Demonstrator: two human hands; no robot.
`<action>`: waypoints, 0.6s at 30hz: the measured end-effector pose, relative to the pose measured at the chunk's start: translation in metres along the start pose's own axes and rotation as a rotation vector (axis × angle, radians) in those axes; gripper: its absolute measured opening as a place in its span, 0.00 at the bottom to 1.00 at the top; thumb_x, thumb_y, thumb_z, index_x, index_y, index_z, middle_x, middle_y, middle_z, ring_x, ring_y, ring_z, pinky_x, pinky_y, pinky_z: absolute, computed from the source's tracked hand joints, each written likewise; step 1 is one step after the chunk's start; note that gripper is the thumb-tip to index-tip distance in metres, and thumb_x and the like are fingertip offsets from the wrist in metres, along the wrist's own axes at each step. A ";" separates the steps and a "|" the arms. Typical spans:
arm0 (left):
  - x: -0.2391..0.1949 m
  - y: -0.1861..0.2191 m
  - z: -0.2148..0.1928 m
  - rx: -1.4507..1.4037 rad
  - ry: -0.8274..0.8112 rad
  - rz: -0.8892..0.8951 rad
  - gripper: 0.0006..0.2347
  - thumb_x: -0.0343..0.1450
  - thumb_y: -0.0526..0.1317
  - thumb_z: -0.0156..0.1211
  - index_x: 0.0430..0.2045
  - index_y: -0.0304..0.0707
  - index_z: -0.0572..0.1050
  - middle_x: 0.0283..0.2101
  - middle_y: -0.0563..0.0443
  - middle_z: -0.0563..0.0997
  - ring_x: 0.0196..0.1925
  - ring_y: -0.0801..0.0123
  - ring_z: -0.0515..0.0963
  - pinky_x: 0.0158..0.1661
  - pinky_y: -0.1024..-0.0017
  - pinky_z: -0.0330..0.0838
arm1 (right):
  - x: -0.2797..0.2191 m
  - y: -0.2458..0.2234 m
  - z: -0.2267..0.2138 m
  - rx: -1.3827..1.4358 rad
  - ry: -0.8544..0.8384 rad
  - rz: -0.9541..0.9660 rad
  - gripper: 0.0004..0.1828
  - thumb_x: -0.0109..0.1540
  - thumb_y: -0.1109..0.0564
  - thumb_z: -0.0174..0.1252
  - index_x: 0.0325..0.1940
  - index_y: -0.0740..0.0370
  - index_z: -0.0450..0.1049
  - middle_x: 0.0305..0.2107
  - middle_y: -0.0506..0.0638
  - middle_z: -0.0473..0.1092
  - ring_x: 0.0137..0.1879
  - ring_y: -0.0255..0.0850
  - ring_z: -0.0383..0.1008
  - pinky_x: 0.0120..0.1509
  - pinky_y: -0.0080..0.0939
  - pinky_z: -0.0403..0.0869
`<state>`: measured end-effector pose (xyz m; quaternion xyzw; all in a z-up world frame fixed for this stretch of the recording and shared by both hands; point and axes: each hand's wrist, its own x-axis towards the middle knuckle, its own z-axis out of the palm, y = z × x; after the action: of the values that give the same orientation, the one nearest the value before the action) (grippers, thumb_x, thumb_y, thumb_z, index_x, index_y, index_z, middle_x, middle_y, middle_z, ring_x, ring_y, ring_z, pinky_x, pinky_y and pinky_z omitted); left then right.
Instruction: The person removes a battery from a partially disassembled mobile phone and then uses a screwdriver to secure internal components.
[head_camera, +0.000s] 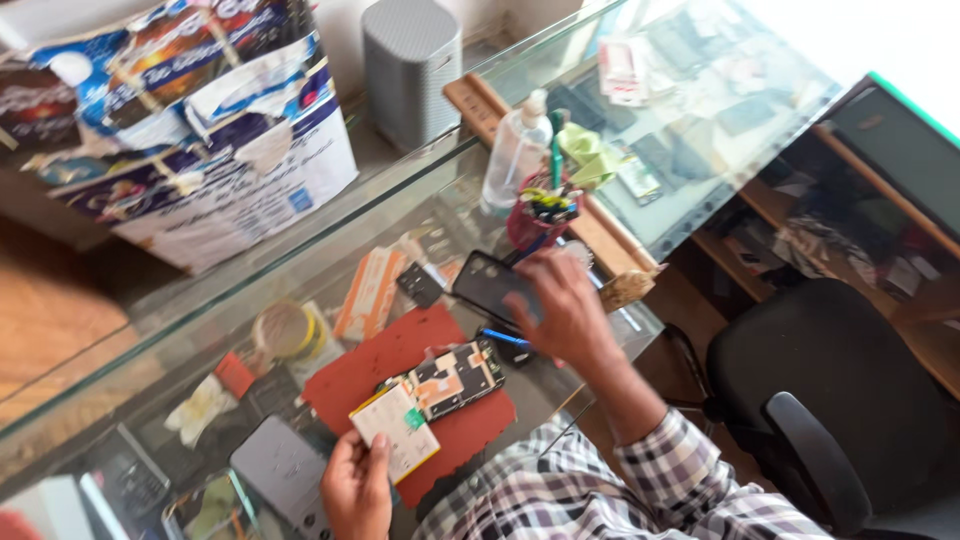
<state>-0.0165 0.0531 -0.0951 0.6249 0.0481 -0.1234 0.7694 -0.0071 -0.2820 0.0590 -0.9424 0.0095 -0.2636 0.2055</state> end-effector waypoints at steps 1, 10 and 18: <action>0.003 -0.006 -0.003 0.006 -0.004 0.004 0.10 0.73 0.31 0.58 0.45 0.20 0.73 0.43 0.40 0.84 0.43 0.72 0.83 0.45 0.74 0.76 | -0.001 -0.009 -0.003 0.026 -0.032 -0.069 0.24 0.58 0.53 0.68 0.55 0.66 0.73 0.51 0.60 0.70 0.62 0.57 0.69 0.68 0.57 0.68; -0.007 0.016 -0.018 0.149 0.151 -0.008 0.11 0.72 0.32 0.57 0.44 0.18 0.72 0.35 0.36 0.84 0.28 0.65 0.85 0.24 0.68 0.81 | -0.013 -0.052 0.016 0.283 -0.400 -0.346 0.43 0.56 0.43 0.71 0.68 0.68 0.65 0.65 0.65 0.62 0.73 0.63 0.60 0.77 0.62 0.58; -0.045 0.067 -0.049 0.181 0.371 0.100 0.10 0.72 0.33 0.57 0.44 0.22 0.72 0.31 0.44 0.80 0.23 0.70 0.79 0.19 0.70 0.75 | -0.022 -0.057 0.044 0.301 -0.532 -0.379 0.45 0.53 0.44 0.72 0.67 0.68 0.64 0.61 0.66 0.65 0.69 0.64 0.62 0.75 0.62 0.59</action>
<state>-0.0389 0.1193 -0.0315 0.7051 0.1467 0.0281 0.6932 -0.0091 -0.2101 0.0359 -0.9222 -0.2583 -0.0410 0.2848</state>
